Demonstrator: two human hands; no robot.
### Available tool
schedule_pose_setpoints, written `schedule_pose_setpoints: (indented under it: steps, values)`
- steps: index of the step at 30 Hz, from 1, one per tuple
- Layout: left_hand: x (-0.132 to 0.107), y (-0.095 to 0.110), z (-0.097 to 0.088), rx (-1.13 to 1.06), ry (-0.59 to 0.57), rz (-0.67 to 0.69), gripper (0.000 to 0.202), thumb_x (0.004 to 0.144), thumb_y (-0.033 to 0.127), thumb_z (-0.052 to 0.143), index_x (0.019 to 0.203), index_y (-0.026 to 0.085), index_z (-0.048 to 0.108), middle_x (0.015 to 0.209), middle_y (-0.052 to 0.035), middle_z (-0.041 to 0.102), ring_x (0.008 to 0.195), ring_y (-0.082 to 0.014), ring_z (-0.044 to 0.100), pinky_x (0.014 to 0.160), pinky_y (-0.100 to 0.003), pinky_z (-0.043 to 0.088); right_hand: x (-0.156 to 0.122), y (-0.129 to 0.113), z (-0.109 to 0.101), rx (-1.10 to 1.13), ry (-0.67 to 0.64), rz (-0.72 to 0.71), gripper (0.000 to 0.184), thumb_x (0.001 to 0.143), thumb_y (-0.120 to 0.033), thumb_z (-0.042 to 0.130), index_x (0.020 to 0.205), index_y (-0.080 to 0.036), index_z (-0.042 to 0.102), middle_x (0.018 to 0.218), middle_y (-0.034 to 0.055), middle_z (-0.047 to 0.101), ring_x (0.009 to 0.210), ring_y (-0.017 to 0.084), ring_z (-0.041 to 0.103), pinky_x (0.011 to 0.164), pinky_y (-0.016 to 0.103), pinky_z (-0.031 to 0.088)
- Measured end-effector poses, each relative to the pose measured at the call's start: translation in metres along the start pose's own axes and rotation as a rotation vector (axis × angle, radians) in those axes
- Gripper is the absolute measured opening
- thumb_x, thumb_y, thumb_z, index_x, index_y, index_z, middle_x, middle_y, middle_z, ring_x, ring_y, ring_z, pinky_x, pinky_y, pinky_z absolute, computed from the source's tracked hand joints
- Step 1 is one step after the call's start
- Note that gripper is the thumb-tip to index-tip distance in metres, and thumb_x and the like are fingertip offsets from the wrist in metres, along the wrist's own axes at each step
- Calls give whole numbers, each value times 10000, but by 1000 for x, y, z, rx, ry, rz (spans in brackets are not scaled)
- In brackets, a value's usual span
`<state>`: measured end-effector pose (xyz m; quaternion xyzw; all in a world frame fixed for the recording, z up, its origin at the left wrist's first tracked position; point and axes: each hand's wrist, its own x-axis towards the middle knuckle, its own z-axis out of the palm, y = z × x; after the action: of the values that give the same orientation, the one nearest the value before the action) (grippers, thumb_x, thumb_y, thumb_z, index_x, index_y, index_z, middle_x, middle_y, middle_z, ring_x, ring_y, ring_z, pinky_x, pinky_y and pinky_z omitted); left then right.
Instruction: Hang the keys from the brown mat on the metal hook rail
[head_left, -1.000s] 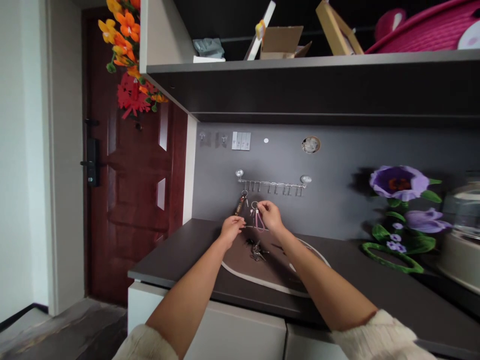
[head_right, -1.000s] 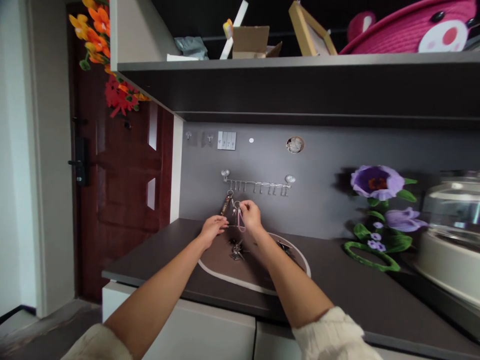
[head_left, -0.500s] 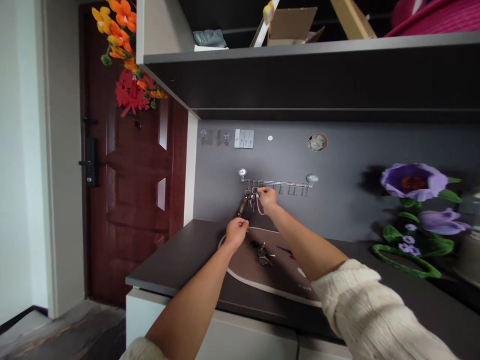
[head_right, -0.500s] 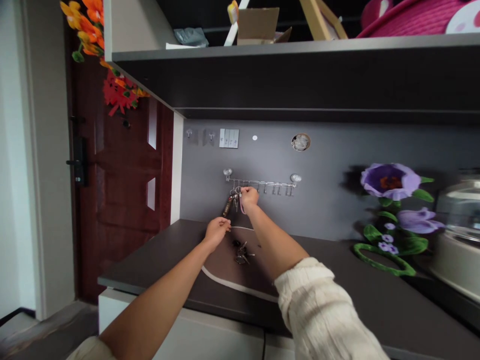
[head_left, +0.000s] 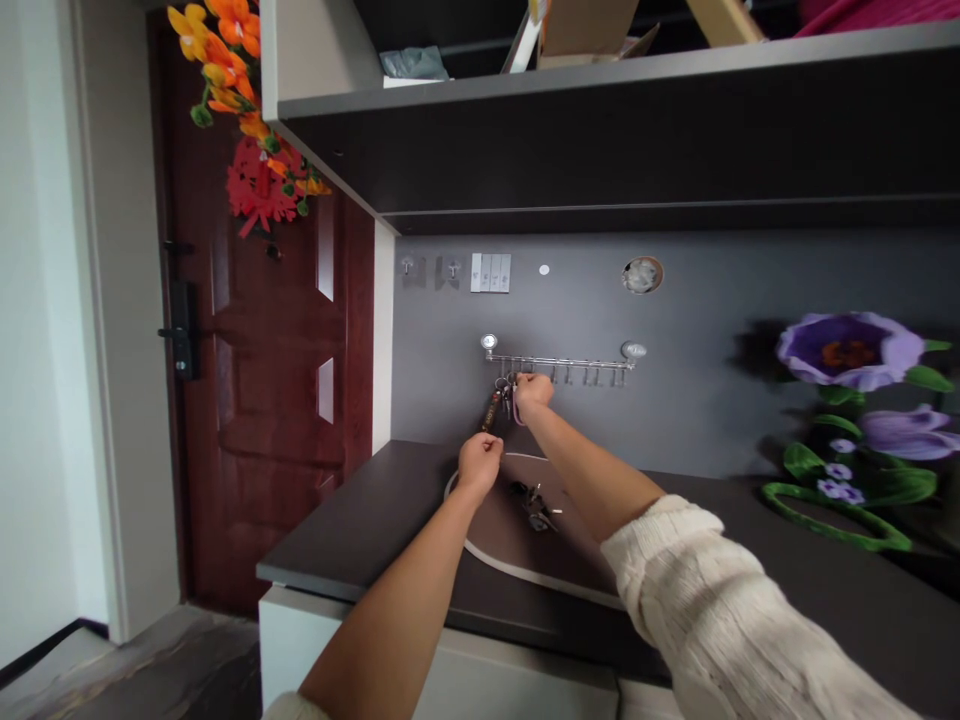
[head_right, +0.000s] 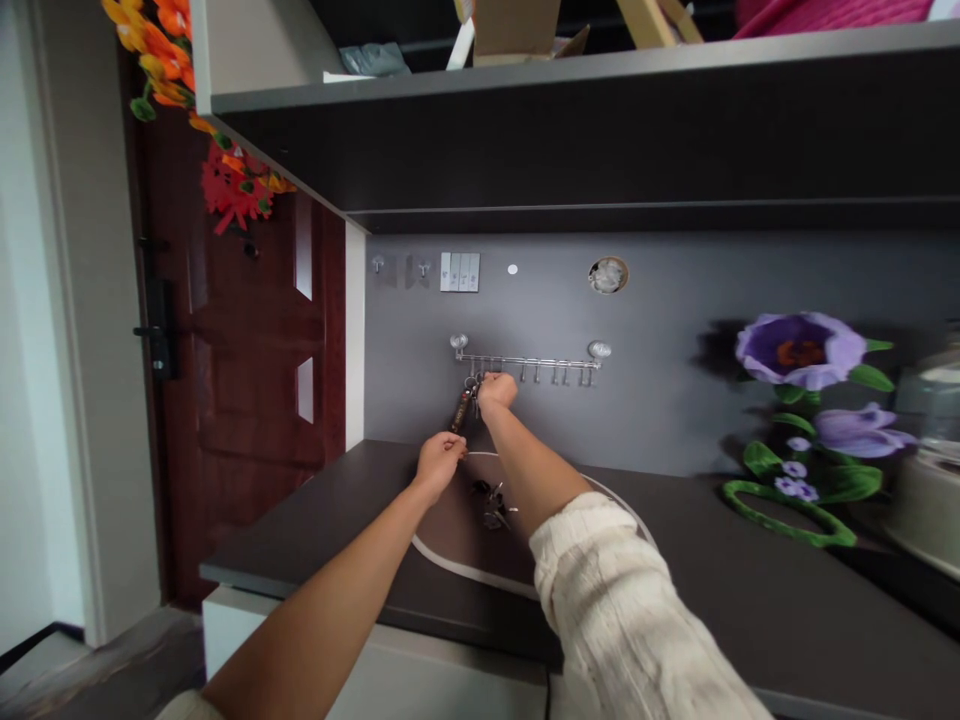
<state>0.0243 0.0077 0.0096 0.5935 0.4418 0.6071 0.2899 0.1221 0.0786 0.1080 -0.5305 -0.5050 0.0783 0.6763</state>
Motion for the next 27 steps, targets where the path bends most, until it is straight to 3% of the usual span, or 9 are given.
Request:
schedule_pose_setpoints:
  steps: [4,10,27]
  values:
    - [0,1,0,5,5,-2,143,715,238,497,694,144,602,659,-41,634,607,-118,558,611,-229,417,-3,2,1,-96,74,81,158,665,-237,546,685,-149,676,636,109,650,700,195,612,610,251,435]
    - [0,2,-1,7,1,-13,142,709,223,493,709,139,607,663,-47,634,607,-124,567,614,-239,425,-14,-2,-3,-129,72,164,170,662,-251,547,671,-139,675,722,114,663,643,192,604,589,268,426]
    - [-3,7,-5,-88,-38,-89,82,710,178,512,676,134,572,633,-35,625,555,-94,548,552,-205,410,-14,24,-18,-8,-4,101,186,620,-208,503,708,-161,661,692,61,659,643,151,584,622,243,420]
